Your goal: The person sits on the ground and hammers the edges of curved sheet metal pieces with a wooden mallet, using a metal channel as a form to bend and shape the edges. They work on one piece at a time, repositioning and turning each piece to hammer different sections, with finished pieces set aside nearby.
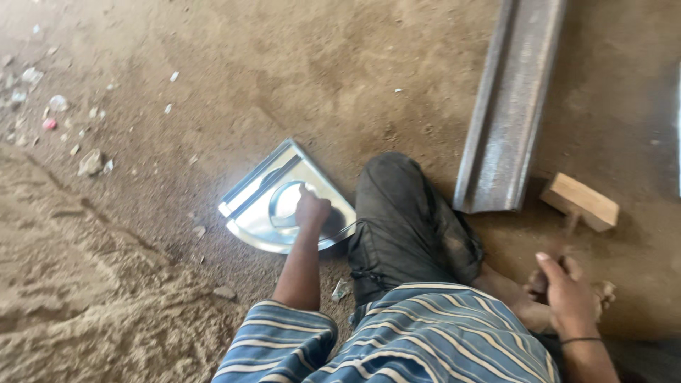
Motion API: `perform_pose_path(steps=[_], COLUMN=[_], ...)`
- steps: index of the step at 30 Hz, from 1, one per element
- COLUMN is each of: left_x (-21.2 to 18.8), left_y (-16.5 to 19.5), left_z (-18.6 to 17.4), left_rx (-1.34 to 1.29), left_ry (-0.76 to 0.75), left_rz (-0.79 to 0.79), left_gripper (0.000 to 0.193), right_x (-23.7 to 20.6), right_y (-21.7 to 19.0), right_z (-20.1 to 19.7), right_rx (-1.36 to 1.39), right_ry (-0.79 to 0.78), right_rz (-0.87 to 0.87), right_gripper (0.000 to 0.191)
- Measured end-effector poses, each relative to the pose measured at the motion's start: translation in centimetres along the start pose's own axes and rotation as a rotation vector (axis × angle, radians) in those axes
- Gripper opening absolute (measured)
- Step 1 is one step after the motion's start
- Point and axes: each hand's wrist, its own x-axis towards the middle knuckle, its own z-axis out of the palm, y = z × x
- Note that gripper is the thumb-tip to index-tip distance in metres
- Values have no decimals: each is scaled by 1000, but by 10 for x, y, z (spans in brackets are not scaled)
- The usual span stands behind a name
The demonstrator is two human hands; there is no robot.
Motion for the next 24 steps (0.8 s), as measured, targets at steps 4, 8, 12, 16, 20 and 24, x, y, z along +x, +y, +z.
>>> perform_pose_path(steps=[4, 8, 12, 16, 20, 24], left_x=[-15, -32, -41, -44, -45, -42], left_y=[11, 26, 36, 36, 26, 12], left_z=[3, 8, 7, 2, -7, -27], left_rx=[21, 176, 252, 185, 173, 237], left_ry=[-10, -98, -164, -149, -71, -29], left_rz=[-26, -38, 75, -23, -78, -43], left_gripper=[103, 115, 110, 111, 113, 98], right_x=[3, 5, 7, 6, 7, 9], right_y=[5, 5, 1, -3, -2, 0], right_z=[0, -3, -5, -7, -6, 0], right_rx=[-81, -219, -331, -395, -371, -418], right_ry=[-73, -126, -141, -100, -103, -131], right_rz=[-38, -25, 30, 52, 44, 15], right_gripper=[31, 31, 38, 41, 42, 43])
